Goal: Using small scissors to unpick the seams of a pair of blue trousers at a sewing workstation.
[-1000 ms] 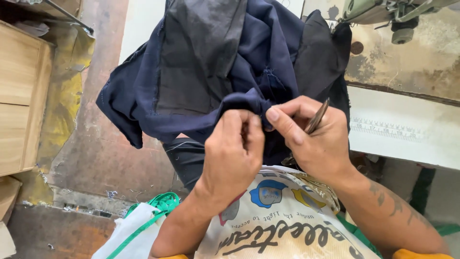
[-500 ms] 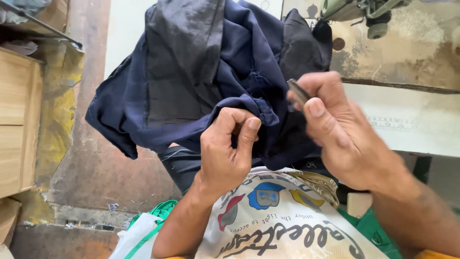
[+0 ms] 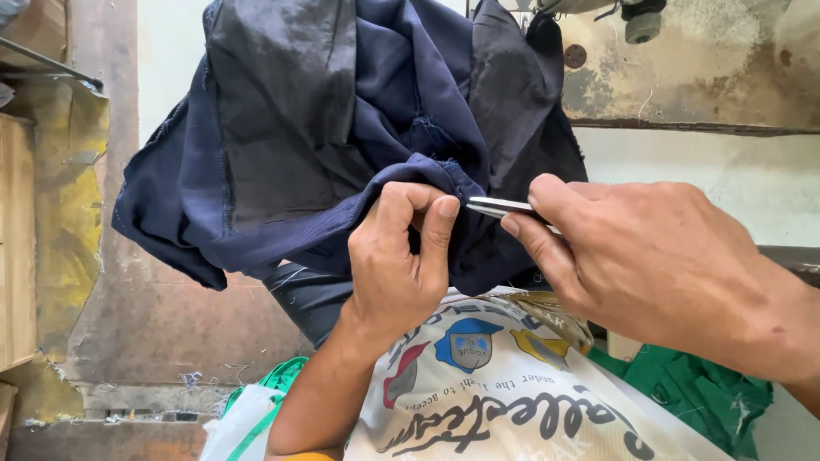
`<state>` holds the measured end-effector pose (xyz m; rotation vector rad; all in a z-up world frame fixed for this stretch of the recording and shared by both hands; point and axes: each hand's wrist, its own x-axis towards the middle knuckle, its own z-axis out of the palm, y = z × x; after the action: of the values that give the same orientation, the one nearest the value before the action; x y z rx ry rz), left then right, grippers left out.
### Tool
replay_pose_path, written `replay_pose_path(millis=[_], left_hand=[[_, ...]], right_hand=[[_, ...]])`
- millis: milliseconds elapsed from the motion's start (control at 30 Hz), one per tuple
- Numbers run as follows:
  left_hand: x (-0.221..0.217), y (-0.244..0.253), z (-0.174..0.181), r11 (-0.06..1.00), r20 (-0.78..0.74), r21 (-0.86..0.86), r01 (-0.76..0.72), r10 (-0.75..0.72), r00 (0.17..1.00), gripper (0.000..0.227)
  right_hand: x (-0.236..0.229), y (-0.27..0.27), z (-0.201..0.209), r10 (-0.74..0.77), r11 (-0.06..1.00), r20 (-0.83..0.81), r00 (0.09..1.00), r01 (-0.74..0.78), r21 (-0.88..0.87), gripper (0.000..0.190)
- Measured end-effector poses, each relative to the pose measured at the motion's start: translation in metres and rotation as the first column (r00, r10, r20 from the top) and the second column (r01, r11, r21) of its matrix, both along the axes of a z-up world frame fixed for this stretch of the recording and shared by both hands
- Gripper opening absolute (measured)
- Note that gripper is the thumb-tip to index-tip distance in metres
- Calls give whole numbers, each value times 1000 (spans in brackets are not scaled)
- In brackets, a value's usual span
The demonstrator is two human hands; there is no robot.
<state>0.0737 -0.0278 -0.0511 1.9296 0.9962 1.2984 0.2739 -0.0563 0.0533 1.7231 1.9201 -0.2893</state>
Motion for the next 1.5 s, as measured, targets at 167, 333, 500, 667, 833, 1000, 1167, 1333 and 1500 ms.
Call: replay_pose_path(millis=[167,333,500,667,833,1000,1167,1333,1500], left_hand=[[0,-2,3,1000,-6,-27,-7,7,1000,19],[3,-4,-1,999,-26,-18,-30,29,999,19],[6,-5,0,997,-24,-49,-56,55,998,19],[6,-4,6,990,16,-139,-33,36,999,21],[7,-1,12,973,36,-229,-17,26,999,22],[5,2,22,930,97,-363,63,-29,995,25],[4,2,27,919,125,-382,102,-58,990,24],[1,1,28,871,226,-459,177,-79,971,24],[-6,9,18,781,380,-531,329,-127,916,24]], right_hand=[[1,-3,-4,48,999,7,999,-48,13,46],[-3,0,-5,-24,1000,15,1000,24,-8,48],[-2,-2,-12,-25,1000,-8,1000,25,12,46],[-2,-7,-23,-3,995,-33,999,6,99,47],[-2,-16,-32,80,955,-47,996,-63,289,48],[-2,-24,-37,236,819,121,964,-264,509,51],[-4,-25,-40,267,759,152,952,-305,575,51],[-5,-24,-47,277,729,148,949,-308,612,52],[-7,-21,-62,274,723,42,961,-235,649,49]])
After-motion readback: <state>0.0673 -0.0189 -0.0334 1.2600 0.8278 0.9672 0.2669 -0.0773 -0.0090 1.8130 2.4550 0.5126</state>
